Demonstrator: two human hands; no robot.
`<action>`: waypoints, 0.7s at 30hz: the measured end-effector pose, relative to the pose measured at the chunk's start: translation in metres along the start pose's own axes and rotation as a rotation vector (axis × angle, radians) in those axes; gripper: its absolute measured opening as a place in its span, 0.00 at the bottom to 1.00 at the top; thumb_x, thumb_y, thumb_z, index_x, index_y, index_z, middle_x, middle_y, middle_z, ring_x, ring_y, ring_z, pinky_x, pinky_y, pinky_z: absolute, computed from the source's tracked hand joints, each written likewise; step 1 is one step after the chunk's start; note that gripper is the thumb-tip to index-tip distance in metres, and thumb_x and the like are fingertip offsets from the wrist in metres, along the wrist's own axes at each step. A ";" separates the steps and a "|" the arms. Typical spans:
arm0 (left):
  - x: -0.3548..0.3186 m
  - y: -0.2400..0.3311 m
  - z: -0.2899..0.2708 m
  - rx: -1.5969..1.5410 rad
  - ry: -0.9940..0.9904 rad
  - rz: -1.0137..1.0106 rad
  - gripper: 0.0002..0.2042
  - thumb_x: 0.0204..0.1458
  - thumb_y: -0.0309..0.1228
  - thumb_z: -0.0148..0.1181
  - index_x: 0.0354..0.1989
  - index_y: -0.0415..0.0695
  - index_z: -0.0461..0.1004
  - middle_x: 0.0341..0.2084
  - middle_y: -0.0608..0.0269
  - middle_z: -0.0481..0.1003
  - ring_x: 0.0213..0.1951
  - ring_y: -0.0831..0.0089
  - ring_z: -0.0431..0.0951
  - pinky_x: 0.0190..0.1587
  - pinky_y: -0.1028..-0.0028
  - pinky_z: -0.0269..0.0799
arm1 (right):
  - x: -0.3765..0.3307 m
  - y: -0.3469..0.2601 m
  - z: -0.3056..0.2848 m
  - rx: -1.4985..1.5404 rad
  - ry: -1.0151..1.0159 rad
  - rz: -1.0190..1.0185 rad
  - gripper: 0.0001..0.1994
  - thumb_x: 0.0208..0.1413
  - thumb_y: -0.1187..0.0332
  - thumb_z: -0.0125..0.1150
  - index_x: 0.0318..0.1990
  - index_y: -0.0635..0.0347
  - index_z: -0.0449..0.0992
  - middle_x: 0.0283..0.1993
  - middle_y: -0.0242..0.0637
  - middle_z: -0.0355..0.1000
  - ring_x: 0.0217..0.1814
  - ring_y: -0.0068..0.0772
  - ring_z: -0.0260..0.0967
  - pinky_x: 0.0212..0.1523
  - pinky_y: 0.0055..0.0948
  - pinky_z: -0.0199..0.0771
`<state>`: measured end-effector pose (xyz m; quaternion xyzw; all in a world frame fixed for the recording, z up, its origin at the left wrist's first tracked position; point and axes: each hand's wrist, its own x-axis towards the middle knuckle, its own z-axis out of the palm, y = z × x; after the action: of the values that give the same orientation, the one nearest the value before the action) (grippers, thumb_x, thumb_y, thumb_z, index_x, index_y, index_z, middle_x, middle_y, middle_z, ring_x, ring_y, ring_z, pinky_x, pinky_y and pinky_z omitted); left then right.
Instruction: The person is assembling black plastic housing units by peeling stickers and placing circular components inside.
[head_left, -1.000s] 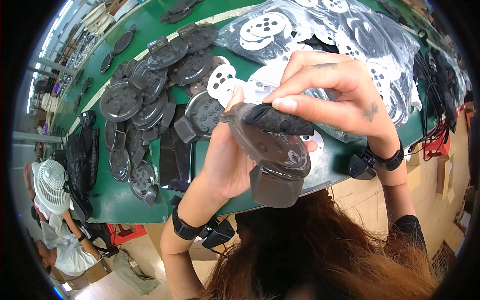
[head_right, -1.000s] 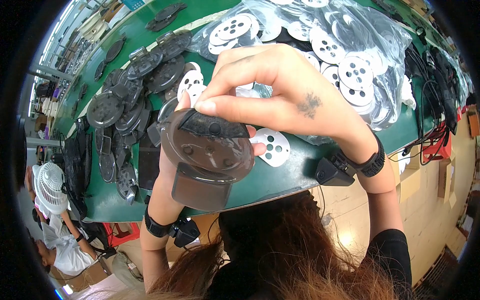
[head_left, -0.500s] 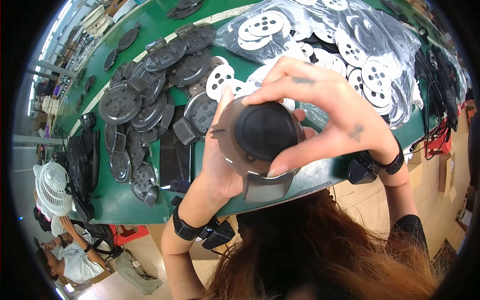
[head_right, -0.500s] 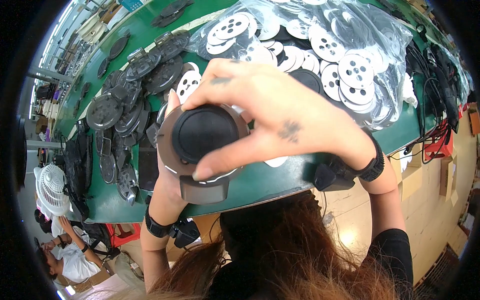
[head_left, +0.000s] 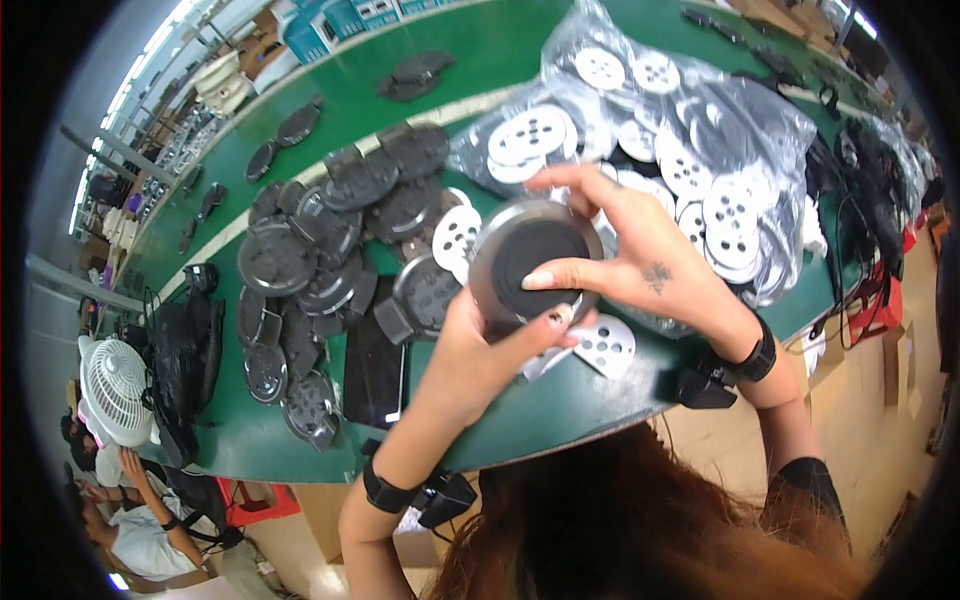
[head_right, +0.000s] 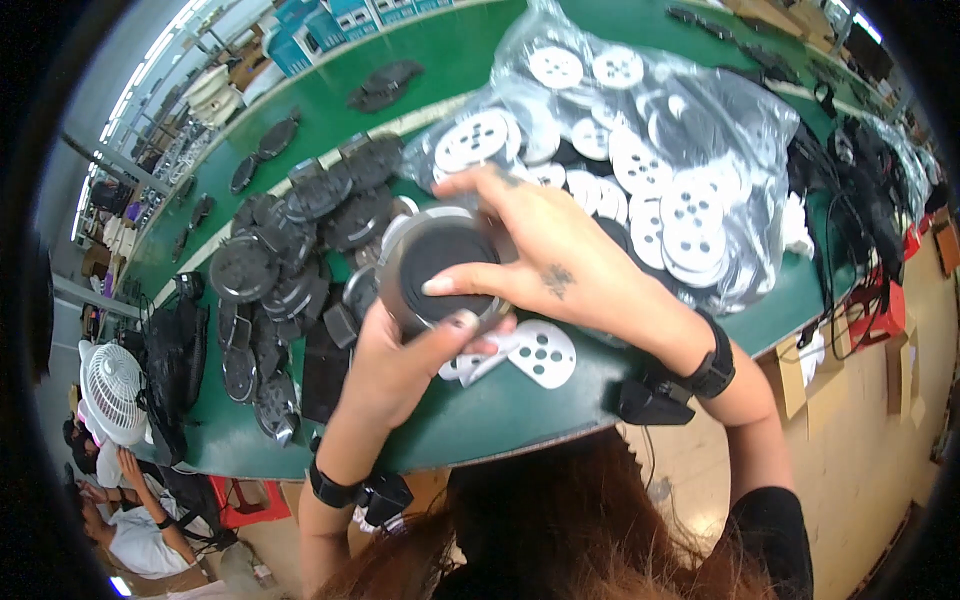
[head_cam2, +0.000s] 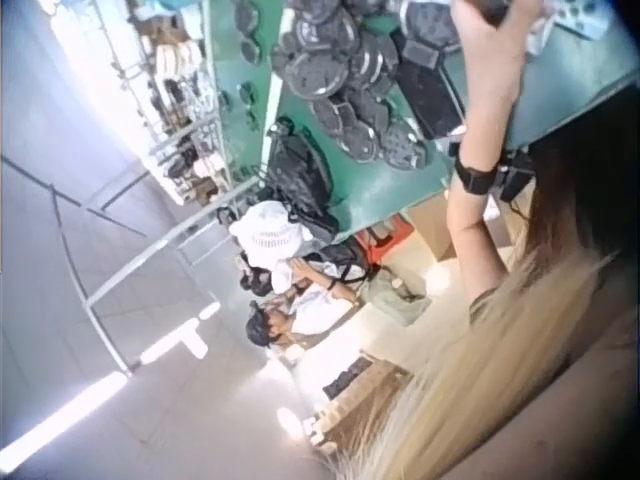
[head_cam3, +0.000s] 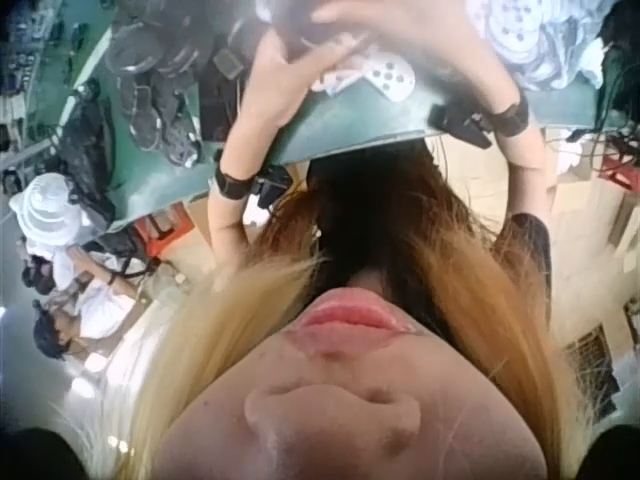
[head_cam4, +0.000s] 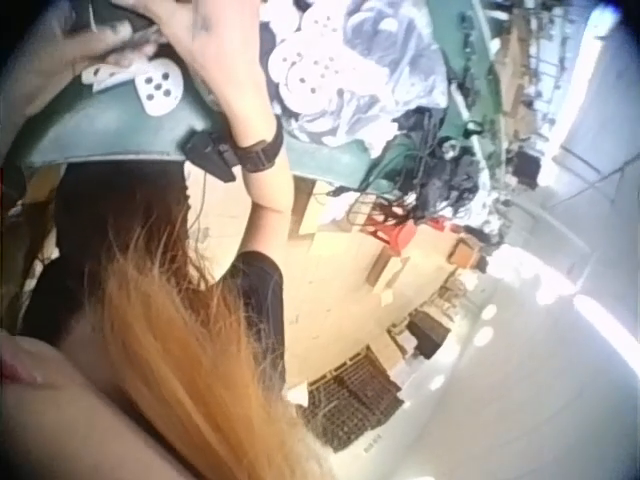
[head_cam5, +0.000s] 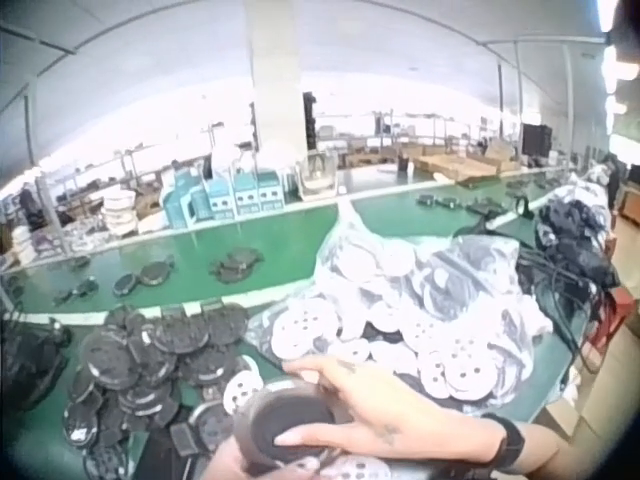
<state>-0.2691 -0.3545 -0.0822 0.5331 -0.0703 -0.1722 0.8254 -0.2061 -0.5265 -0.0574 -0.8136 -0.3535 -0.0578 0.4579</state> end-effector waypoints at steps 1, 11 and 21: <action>-0.002 -0.002 -0.001 0.081 0.000 0.013 0.20 0.50 0.24 0.56 0.51 0.34 0.61 0.41 0.56 0.71 0.39 0.69 0.76 0.37 0.76 0.75 | -0.001 0.001 -0.005 0.033 -0.086 0.115 0.24 0.41 0.64 0.69 0.46 0.62 0.71 0.24 0.34 0.66 0.27 0.24 0.62 0.32 0.24 0.64; -0.006 0.003 -0.011 -0.503 -0.123 -0.106 0.26 0.54 0.27 0.52 0.58 0.45 0.48 0.52 0.42 0.62 0.52 0.52 0.70 0.49 0.60 0.72 | 0.043 0.031 -0.037 0.552 -0.217 0.466 0.12 0.49 0.62 0.64 0.27 0.61 0.73 0.20 0.26 0.68 0.17 0.15 0.65 0.18 0.13 0.63; -0.004 0.004 -0.023 -0.414 -0.125 -0.119 0.22 0.54 0.35 0.51 0.54 0.45 0.53 0.50 0.47 0.63 0.51 0.53 0.69 0.46 0.61 0.72 | 0.095 0.044 -0.034 0.397 -0.137 0.689 0.29 0.55 0.54 0.55 0.52 0.75 0.61 0.45 0.52 0.69 0.33 0.31 0.75 0.35 0.26 0.79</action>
<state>-0.2650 -0.3323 -0.0882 0.3439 -0.0529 -0.2639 0.8996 -0.0997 -0.5177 -0.0293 -0.7823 -0.0941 0.2229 0.5740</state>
